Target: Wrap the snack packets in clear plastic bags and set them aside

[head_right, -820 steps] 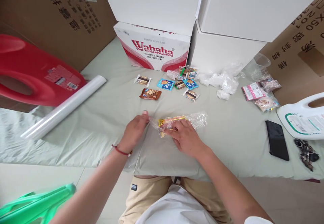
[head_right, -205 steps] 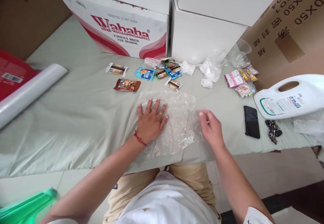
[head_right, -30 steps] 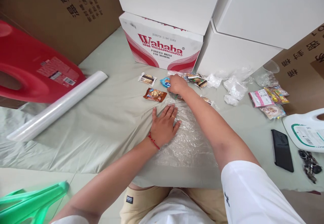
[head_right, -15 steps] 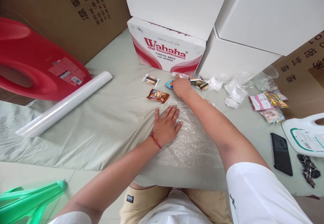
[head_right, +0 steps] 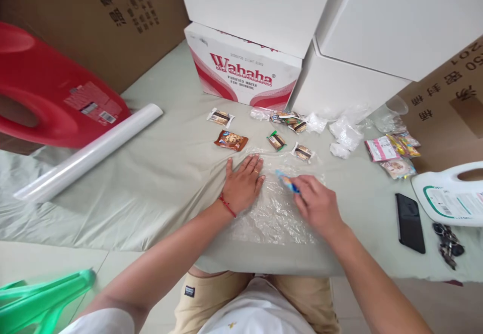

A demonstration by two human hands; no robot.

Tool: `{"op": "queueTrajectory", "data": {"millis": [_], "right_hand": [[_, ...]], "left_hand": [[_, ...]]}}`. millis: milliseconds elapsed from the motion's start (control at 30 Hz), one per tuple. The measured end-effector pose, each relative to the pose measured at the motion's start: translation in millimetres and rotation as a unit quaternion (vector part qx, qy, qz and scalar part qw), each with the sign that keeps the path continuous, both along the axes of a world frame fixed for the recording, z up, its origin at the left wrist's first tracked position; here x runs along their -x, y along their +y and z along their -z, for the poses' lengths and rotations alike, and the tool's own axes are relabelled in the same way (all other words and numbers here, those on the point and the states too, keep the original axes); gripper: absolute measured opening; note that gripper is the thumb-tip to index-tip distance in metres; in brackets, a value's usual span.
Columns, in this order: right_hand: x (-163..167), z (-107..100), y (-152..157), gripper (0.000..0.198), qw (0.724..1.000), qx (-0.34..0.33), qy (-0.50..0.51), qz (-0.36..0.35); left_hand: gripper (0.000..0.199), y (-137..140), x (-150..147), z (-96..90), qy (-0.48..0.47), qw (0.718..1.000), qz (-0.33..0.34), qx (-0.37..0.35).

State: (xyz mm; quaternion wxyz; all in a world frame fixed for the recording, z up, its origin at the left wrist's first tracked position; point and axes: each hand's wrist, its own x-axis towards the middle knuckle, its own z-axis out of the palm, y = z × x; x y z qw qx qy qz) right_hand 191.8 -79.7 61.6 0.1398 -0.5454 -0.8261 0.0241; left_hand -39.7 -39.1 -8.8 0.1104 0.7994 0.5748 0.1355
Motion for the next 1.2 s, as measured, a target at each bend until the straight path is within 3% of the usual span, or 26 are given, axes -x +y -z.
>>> {"op": "queueTrajectory", "data": {"millis": [167,300,500,667,767,967,1200], "right_hand": [[8.8,38.2,-20.9,0.042,0.989,0.073,-0.071,-0.105],[0.8,33.2,-21.3,0.046,0.988,0.085,-0.022,-0.127],[-4.9,28.9,-19.3,0.053,0.998,0.032,0.018,-0.051],[-1.4,43.6,-17.5,0.051,0.989,0.082,-0.056,-0.106],[-7.1,43.0,-17.9,0.059,0.986,0.095,-0.036,-0.134],[6.8,44.8,-13.0,0.036,0.985,0.069,0.011,-0.157],[21.9,50.3,-2.0,0.034,0.989,0.047,0.015,-0.138]], "left_hand": [[0.055,3.0,2.2,-2.9,-0.003,1.000,-0.008,0.005],[0.055,3.2,1.7,-4.1,0.001,1.000,-0.010,0.004],[0.056,3.0,0.6,-1.3,0.012,1.000,-0.007,-0.002],[0.056,2.7,0.9,-1.6,0.014,1.000,-0.007,-0.007],[0.055,2.2,0.8,-1.2,0.012,1.000,-0.007,-0.009],[0.054,2.6,0.7,-2.3,0.002,1.000,-0.011,-0.004],[0.057,4.2,2.8,-5.7,-0.033,0.999,-0.022,0.020]]}}
